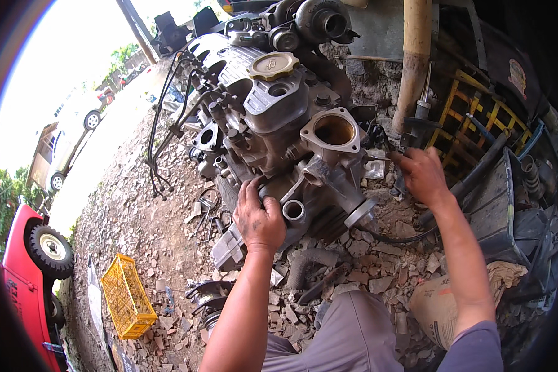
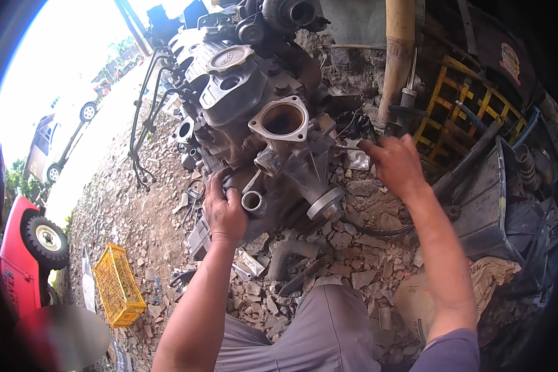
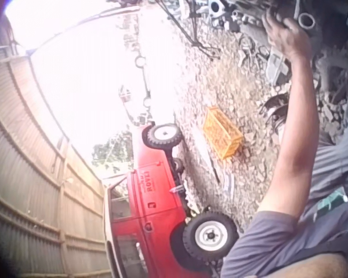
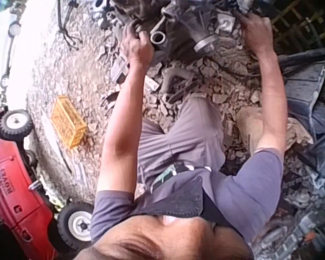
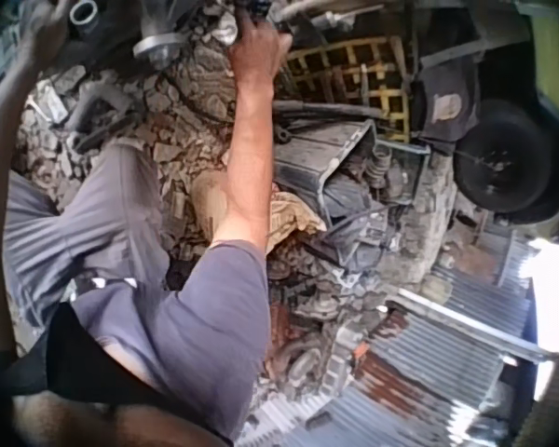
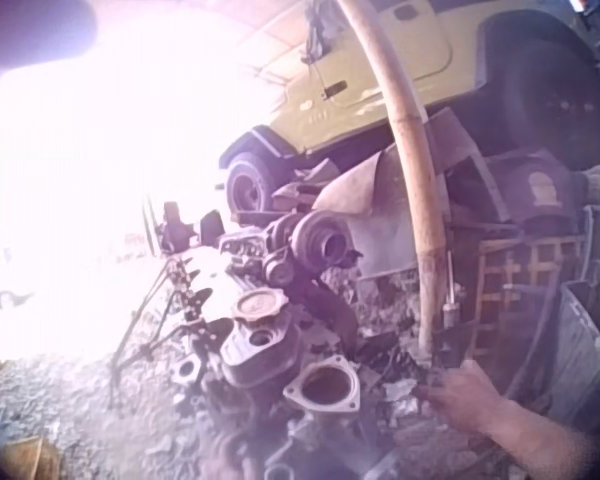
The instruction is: The person is working on a disassembled car engine placed on the ground. They use a wrench to tighten bolts on the engine block and repeatedly handle a metal exhaust manifold, attempting to fit it onto the engine.
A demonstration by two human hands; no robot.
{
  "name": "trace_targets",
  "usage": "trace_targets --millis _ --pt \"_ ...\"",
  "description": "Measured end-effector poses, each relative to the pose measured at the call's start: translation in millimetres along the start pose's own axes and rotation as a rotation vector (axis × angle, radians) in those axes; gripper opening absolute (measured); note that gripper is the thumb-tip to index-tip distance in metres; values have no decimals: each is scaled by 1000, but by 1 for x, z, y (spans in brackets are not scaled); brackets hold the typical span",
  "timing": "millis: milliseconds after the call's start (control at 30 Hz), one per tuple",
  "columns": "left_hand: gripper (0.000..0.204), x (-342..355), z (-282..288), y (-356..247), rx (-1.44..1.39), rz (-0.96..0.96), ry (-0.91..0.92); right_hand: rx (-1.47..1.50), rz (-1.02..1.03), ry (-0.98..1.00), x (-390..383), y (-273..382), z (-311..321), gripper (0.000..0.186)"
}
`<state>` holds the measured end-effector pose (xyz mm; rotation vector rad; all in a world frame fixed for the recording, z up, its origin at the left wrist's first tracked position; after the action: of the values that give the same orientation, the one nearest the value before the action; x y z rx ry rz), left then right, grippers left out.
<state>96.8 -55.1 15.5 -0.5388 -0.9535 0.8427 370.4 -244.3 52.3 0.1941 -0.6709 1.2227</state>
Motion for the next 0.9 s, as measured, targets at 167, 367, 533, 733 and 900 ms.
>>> trace_targets --millis 167,367,533,733,900 --pt "44 2 2 3 5 7 -4 -218 39 1 6 20 28 35" --pt "46 -1 0 -6 -22 35 18 37 -233 -77 -27 35 4 37" --pt "46 1 8 -3 18 28 -1 299 -379 -25 -45 45 6 28" --pt "44 -1 -3 -3 -15 20 -8 1591 -1071 259 -65 59 -55 32" --pt "43 -1 2 -3 -15 14 -8 2104 -1053 265 -51 86 -94 37"
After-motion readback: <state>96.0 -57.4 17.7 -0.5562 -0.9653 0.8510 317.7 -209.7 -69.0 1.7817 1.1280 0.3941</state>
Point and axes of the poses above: each hand's wrist, its own x-axis towards the middle knuckle, its own z-axis out of the back of the hand, y = z × x, the point moved 2 cm from there along x, towards the middle knuckle, and after that the axes turned 10 degrees about -x, right-handed, at the moved point
